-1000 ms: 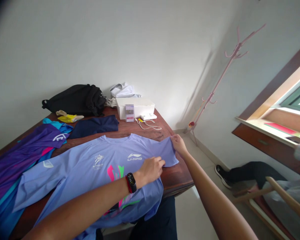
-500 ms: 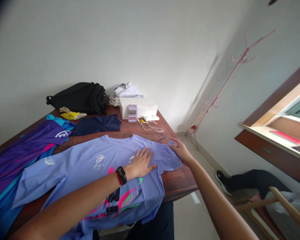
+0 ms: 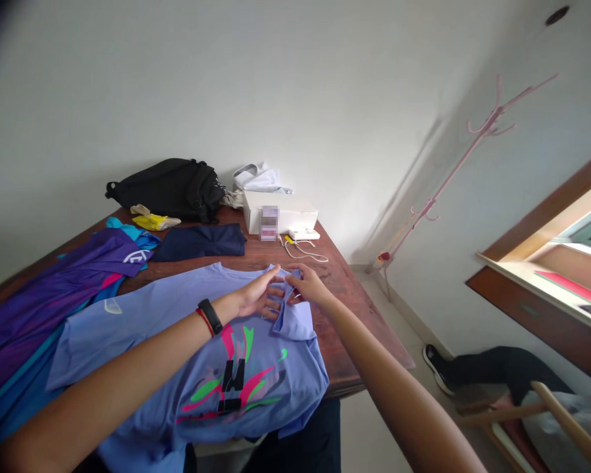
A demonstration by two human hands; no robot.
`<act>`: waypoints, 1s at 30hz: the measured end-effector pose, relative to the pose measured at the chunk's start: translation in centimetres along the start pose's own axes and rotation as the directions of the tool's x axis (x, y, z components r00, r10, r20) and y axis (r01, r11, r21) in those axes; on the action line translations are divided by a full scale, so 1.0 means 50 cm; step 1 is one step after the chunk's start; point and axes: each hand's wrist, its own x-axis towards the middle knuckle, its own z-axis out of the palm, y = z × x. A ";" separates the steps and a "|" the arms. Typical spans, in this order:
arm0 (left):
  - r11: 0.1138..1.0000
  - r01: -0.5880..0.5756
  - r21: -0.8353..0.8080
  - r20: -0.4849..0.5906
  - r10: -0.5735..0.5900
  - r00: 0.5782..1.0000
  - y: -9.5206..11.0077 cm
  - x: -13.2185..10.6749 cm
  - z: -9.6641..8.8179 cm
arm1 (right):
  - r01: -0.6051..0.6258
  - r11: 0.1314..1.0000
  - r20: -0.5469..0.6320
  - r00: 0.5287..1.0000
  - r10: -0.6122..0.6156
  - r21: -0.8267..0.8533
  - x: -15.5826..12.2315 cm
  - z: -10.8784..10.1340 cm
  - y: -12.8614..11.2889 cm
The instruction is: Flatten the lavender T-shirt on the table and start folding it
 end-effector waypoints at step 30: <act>0.989 -0.118 -0.093 -0.079 0.111 0.991 0.041 0.047 0.080 | 0.002 0.730 -0.384 0.850 -0.361 -0.683 -0.219 -0.001 0.196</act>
